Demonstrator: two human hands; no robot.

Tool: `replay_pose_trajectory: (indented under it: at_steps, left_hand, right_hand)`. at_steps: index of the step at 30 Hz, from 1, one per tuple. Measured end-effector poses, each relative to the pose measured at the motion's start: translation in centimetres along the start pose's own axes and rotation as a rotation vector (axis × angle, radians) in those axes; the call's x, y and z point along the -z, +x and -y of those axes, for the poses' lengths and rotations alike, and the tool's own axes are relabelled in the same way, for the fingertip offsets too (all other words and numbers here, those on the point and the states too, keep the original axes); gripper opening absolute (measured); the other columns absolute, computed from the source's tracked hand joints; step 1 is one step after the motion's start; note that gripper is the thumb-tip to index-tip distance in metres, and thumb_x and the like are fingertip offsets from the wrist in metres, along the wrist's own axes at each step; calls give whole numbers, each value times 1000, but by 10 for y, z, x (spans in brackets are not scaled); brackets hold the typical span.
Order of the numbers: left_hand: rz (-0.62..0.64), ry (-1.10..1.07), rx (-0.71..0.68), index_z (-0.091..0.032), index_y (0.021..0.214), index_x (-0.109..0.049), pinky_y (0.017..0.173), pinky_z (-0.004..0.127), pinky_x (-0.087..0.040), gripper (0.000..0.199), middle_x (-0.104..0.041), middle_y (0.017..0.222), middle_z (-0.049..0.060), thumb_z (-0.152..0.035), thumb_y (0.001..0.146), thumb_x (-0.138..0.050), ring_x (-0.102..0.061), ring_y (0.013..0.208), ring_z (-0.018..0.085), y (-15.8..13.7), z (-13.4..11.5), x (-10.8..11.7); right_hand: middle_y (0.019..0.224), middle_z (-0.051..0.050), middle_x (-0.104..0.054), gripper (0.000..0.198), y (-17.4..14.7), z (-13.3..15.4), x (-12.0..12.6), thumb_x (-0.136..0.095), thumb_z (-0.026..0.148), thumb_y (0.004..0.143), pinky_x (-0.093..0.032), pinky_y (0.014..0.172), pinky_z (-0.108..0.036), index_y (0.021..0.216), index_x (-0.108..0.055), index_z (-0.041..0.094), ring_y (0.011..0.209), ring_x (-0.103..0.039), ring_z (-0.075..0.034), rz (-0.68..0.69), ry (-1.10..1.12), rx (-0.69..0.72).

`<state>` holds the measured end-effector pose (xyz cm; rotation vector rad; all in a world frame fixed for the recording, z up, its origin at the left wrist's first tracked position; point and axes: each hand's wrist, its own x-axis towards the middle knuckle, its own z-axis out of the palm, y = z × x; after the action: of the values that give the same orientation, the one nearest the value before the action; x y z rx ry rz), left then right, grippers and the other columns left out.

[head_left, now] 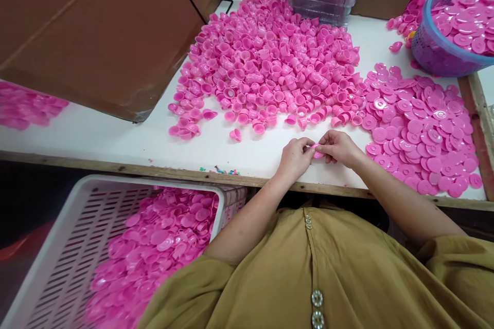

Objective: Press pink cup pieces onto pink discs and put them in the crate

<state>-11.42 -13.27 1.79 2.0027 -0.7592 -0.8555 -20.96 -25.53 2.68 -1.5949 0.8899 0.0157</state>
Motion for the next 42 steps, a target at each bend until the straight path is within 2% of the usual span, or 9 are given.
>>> replay_pose_trajectory:
  at_steps: [7, 14, 17, 22, 26, 31, 35, 39, 42]
  left_hand:
    - [130, -201, 139, -18, 96, -65, 43, 16, -45, 15, -61, 59, -4, -27, 85, -61, -59, 47, 9, -5, 1, 1]
    - [149, -336, 230, -15, 101, -66, 49, 19, -52, 19, -67, 69, 0, -20, 84, -60, -62, 49, 9, -10, 7, -2]
    - [176, -320, 184, -15, 97, -68, 53, 19, -52, 21, -68, 70, 0, -23, 78, -68, -63, 53, 9, -10, 8, -1]
    - [186, -93, 83, -18, 92, -70, 53, 18, -45, 18, -65, 62, -3, -27, 76, -69, -59, 51, 9, -7, 3, 6]
    - [267, 64, -16, -21, 94, -70, 53, 19, -41, 20, -59, 56, -6, -29, 77, -67, -57, 50, 9, -1, -3, 14]
    - [390, 103, -43, -22, 93, -68, 48, 20, -39, 16, -56, 55, -7, -27, 79, -63, -55, 44, 10, 7, -6, 18]
    - [361, 62, 1, -22, 101, -66, 46, 19, -41, 25, -57, 55, -7, -23, 76, -65, -57, 44, 11, 7, -6, 17]
    - [359, -41, 35, -20, 106, -65, 49, 20, -46, 31, -60, 60, -4, -29, 76, -67, -60, 50, 13, 2, -6, 15]
    - [317, 69, -33, -22, 102, -68, 51, 21, -45, 31, -62, 65, -3, -37, 74, -69, -58, 50, 12, 0, -7, 14]
  right_hand:
    - [49, 4, -60, 27, -4, -4, 1, -75, 24, 79, -36, 30, -15, 80, -49, 18, 36, -58, -11, 122, 46, -70]
    - [52, 4, -62, 24, -10, -14, -3, -73, 25, 80, -45, 36, -17, 81, -50, 18, 41, -61, -12, 100, 108, -26]
    - [52, 3, -62, 22, -11, -17, -5, -71, 23, 81, -45, 37, -16, 81, -50, 18, 42, -62, -12, 68, 94, -30]
    - [53, 3, -63, 26, -14, -13, -6, -73, 25, 81, -43, 34, -16, 81, -47, 19, 41, -62, -13, 72, 92, -90]
    - [51, 4, -63, 26, -11, -5, -2, -72, 22, 82, -43, 33, -16, 82, -46, 19, 41, -62, -14, 123, 91, -166]
    - [51, 1, -65, 25, -3, 6, 2, -72, 18, 83, -43, 32, -17, 79, -47, 18, 38, -61, -14, 212, 76, -260]
    - [48, 1, -63, 33, -4, 11, 2, -78, 25, 79, -41, 29, -16, 77, -46, 18, 35, -59, -13, 208, 60, -277]
    - [46, 1, -62, 34, -10, 8, -2, -78, 29, 79, -43, 31, -16, 77, -46, 18, 36, -59, -13, 118, 47, -239]
    - [43, 1, -60, 34, -12, 3, -5, -77, 31, 80, -43, 31, -16, 74, -46, 18, 36, -60, -14, 71, 45, -207]
